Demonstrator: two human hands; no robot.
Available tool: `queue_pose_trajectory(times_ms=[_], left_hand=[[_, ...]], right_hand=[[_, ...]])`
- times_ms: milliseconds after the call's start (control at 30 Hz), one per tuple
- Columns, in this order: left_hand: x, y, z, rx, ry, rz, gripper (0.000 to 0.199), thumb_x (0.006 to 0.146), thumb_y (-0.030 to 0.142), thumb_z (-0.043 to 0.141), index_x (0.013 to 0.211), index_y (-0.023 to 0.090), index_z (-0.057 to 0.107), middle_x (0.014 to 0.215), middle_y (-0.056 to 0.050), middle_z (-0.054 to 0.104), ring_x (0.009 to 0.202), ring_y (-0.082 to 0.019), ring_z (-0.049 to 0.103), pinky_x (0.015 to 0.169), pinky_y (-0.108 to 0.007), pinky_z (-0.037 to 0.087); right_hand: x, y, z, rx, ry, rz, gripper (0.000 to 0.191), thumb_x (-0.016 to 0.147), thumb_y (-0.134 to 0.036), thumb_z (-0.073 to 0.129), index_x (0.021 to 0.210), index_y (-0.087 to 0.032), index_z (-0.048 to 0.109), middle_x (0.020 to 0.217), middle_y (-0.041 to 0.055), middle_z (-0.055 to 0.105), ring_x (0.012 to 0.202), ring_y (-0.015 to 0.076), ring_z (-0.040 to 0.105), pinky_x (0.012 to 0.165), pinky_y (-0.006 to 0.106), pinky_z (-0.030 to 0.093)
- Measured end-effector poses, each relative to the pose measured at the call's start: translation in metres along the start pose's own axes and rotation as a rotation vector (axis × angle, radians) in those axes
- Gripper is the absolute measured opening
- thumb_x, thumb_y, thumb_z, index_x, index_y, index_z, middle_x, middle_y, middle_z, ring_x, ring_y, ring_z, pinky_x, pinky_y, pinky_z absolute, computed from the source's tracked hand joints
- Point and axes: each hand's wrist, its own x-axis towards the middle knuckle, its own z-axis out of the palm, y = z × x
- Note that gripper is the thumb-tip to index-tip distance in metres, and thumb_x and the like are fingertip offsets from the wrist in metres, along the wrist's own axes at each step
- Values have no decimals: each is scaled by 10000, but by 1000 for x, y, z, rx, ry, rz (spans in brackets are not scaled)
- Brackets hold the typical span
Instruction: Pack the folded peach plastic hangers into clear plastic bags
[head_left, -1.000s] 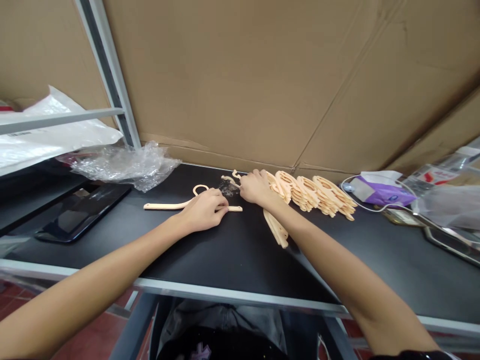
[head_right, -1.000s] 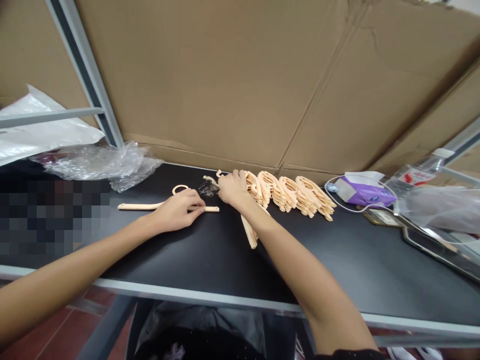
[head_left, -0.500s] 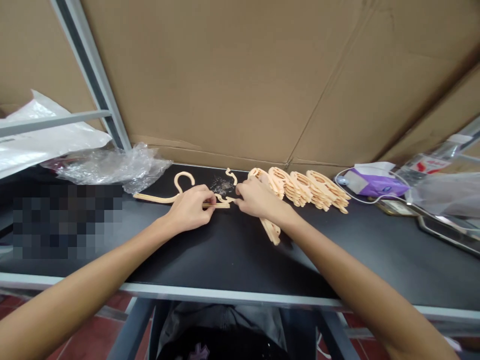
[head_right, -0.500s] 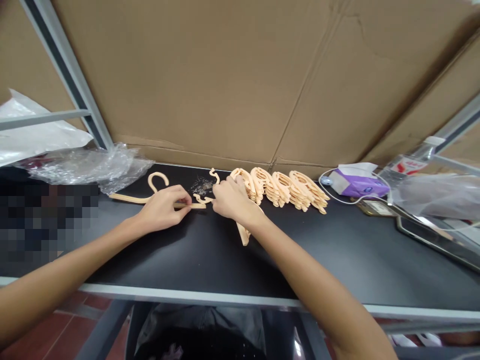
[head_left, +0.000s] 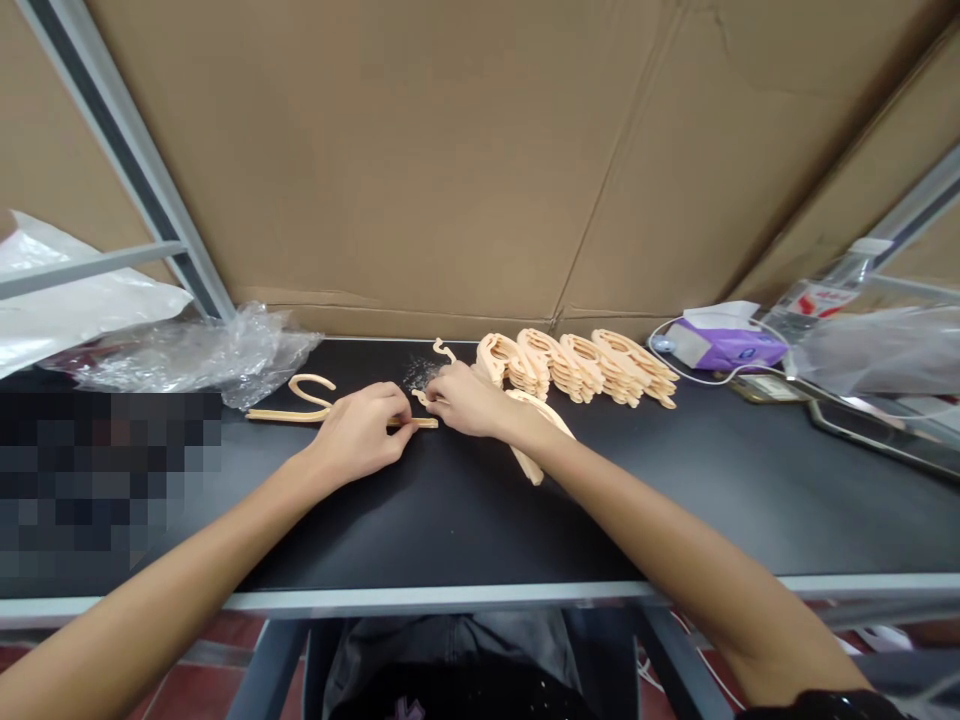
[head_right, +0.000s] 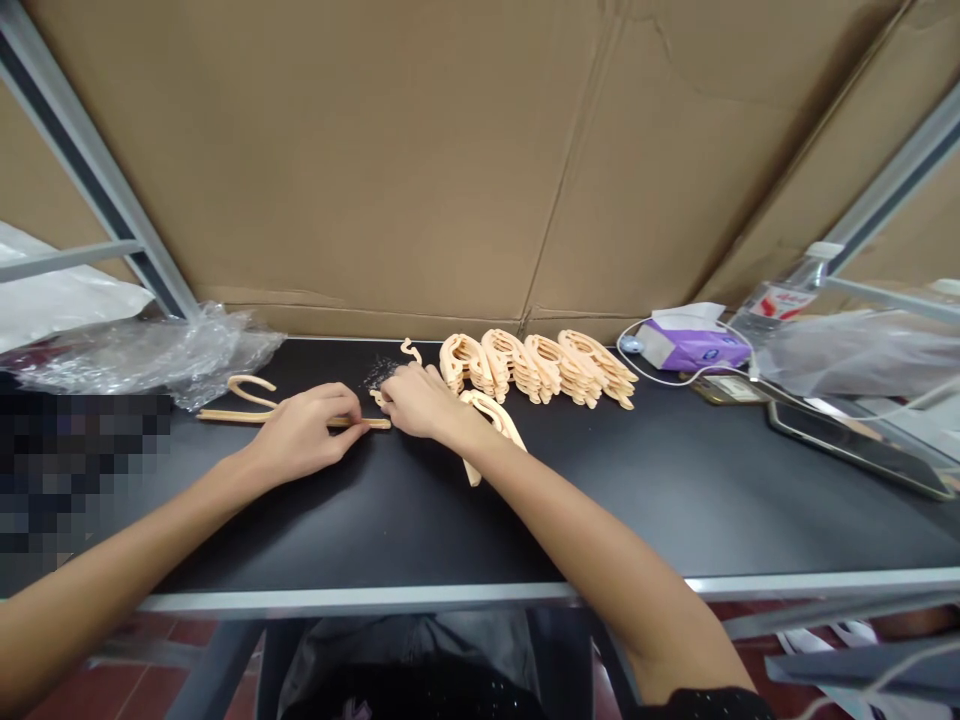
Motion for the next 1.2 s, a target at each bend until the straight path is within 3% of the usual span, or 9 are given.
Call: queue_pose_trajectory(times_ms=[100, 333, 467, 567, 700, 800, 1000, 1200], left_hand=[[0, 1, 1, -10, -18, 24, 131, 868, 222, 573, 759, 195, 641, 862, -29, 677, 835, -211, 656, 737, -315, 468], [-1, -1, 5, 35, -3, 3, 246, 929, 367, 603, 755, 197, 641, 851, -47, 680, 792, -217, 654, 691, -312, 446], [-1, -1, 6, 56, 0, -17, 251, 928, 370, 616, 744, 200, 634, 824, -35, 671, 760, -209, 646, 665, -305, 437], [0, 2, 4, 66, -5, -19, 266, 928, 383, 619, 735, 200, 618, 810, -30, 668, 750, -207, 641, 642, -299, 425], [1, 5, 2, 72, -33, -30, 264, 933, 402, 606, 761, 202, 624, 817, -28, 680, 752, -211, 646, 622, -298, 419], [0, 5, 2, 61, -30, -22, 265, 942, 395, 586, 766, 202, 636, 819, -30, 689, 765, -211, 652, 634, -296, 433], [0, 2, 3, 28, -24, 17, 248, 935, 369, 605, 761, 199, 655, 821, -38, 697, 775, -220, 662, 661, -301, 458], [1, 0, 5, 18, -44, 30, 204, 925, 307, 630, 767, 185, 673, 815, -50, 695, 774, -220, 657, 700, -309, 472]], right_hand=[[2, 0, 5, 18, 37, -16, 240, 960, -194, 503, 936, -144, 737, 1135, 157, 692, 1064, 271, 599, 807, 340, 370], [4, 0, 1, 140, 162, -50, 202, 971, -199, 511, 899, -152, 694, 980, 91, 724, 906, 191, 631, 778, 295, 387], [-1, 6, -3, 397, 329, -92, 32, 897, -197, 637, 897, -168, 652, 869, 27, 703, 788, 147, 613, 706, 256, 399], [-9, 10, -9, 618, 386, -129, 210, 834, -147, 681, 1037, -173, 632, 769, -28, 668, 679, 125, 590, 649, 241, 399], [-22, 13, -25, 457, 337, -115, 118, 877, -126, 611, 914, -166, 715, 781, 14, 695, 715, 137, 593, 677, 258, 396], [-29, 16, -33, 324, 224, -138, 213, 928, -154, 557, 840, -163, 750, 879, 61, 740, 786, 155, 617, 715, 264, 400], [-34, 15, -29, 247, -59, -47, 308, 981, -344, 528, 859, -167, 749, 801, 56, 732, 688, 143, 597, 639, 253, 366], [-32, 12, -23, 162, -156, 35, 306, 970, -344, 511, 824, -193, 735, 739, 29, 691, 615, 129, 539, 581, 255, 307]])
